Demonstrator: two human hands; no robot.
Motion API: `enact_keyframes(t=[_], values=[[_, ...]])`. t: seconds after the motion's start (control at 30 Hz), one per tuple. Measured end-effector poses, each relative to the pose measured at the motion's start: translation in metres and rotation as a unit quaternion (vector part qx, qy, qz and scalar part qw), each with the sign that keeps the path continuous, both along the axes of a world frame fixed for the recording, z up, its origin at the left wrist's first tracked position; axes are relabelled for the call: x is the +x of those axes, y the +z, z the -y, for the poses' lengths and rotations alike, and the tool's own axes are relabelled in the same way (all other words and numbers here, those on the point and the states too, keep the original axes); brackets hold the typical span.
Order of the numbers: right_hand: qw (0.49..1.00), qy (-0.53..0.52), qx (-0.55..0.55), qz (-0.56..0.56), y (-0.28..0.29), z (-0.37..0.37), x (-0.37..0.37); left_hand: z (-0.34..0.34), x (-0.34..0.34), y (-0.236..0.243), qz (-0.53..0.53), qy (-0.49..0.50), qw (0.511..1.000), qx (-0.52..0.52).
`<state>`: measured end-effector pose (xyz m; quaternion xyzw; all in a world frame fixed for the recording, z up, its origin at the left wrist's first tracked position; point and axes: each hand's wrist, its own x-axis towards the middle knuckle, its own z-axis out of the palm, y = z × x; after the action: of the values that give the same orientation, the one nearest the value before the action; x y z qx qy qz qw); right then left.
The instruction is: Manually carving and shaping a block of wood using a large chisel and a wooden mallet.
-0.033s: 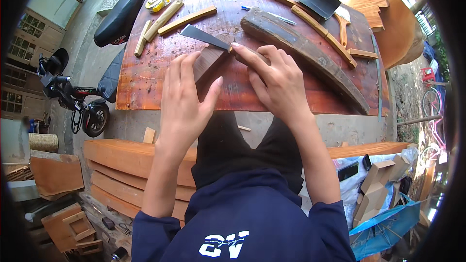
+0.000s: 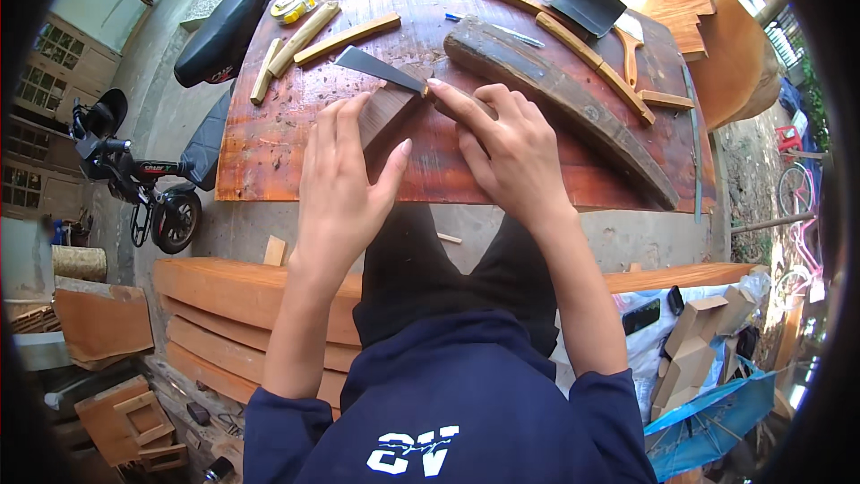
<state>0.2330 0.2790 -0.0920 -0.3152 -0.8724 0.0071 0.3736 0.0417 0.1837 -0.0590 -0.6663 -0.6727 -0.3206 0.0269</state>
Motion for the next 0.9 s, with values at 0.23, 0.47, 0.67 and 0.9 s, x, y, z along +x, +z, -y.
enact_keyframes(t=[0.23, 0.47, 0.67, 0.9], values=[[1.0, -0.001, -0.005, -0.007, 0.001, 0.007, 0.001, -0.006, -0.004, 0.0, -0.016, 0.007, 1.0, 0.002], [1.0, 0.005, -0.015, 0.002, 0.003, 0.008, 0.002, -0.021, -0.006, -0.006, -0.029, 0.021, 0.999, -0.005], [0.999, 0.011, -0.034, -0.008, 0.0, 0.002, 0.0, -0.038, -0.008, -0.003, -0.012, 0.013, 1.0, -0.009], [0.999, 0.002, -0.042, -0.014, -0.002, 0.0, -0.001, -0.038, -0.004, -0.008, -0.021, 0.027, 0.999, -0.011]])
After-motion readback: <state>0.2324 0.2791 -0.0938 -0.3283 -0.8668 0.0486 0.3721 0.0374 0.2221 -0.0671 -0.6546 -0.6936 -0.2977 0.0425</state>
